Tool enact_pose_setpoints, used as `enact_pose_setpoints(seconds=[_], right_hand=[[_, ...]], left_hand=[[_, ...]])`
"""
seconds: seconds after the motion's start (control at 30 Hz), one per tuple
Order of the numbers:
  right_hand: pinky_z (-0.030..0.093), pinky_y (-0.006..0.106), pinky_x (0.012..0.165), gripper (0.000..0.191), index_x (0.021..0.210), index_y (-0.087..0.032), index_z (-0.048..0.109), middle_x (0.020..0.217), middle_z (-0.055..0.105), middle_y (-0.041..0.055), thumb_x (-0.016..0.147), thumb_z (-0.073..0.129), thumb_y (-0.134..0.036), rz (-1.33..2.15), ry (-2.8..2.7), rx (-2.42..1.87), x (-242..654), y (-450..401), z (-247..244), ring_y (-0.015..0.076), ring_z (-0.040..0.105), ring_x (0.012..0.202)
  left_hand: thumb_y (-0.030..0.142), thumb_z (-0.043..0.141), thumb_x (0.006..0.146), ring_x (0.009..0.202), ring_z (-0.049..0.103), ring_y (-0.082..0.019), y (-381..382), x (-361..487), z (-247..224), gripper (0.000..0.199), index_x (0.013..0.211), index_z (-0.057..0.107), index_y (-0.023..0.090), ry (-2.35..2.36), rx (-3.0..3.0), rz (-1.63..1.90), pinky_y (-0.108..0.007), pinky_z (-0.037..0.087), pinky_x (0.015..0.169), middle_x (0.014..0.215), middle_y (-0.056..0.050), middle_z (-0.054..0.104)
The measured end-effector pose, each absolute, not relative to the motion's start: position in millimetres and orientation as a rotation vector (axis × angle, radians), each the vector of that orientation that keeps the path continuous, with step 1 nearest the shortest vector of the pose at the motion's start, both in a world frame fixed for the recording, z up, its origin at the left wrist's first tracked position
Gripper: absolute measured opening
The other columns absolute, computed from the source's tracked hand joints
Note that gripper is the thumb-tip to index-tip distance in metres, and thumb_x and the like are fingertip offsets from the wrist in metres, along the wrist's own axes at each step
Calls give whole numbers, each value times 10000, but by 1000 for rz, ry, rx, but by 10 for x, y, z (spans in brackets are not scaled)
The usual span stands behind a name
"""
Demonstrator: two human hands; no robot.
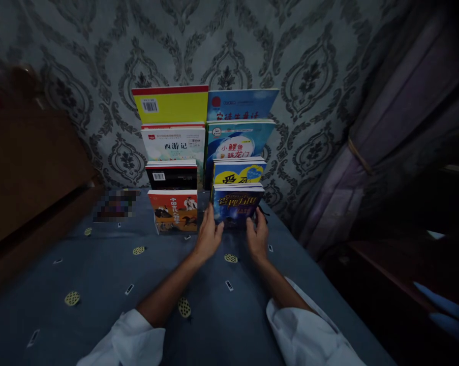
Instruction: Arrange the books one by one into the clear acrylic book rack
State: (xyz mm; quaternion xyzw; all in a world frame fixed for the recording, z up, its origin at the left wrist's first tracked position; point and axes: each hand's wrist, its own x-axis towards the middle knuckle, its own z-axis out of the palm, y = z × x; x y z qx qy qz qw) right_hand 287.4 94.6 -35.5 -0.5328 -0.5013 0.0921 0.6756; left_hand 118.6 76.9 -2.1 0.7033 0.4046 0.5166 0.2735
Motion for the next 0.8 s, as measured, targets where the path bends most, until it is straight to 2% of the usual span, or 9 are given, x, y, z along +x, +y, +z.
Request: enact_pose_setpoints(seconds=[0.33, 0.57, 0.8], right_hand=[[369, 531, 1125, 536, 1344, -157, 551, 1387, 581, 167, 877, 516, -417, 228, -1104, -1142, 2869, 972, -271, 287, 528, 1299], [362, 513, 1136, 522, 1350, -157, 570, 1400, 577, 153, 883, 486, -376, 188, -1139, -1111, 2889, 1011, -154, 277, 517, 1311], [380, 516, 1113, 534, 1345, -156, 585, 1346, 607, 145, 859, 489, -356, 180, -1148, -1128, 2915, 1017, -177, 282, 544, 1262]], left_hand=[[307, 484, 927, 1508, 243, -275, 766, 1187, -12, 717, 1565, 205, 137, 1092, 1926, 1383, -466, 217, 1233, 1607, -172, 282], [337, 503, 931, 1430, 370, -294, 777, 1186, 3, 686, 1545, 252, 158, 1131, 1883, 1372, -466, 255, 1207, 1502, -180, 387], [304, 482, 925, 1379, 415, -316, 775, 1176, 39, 684, 1536, 259, 93, 1140, 1924, 1348, -467, 328, 1162, 1443, -214, 416]])
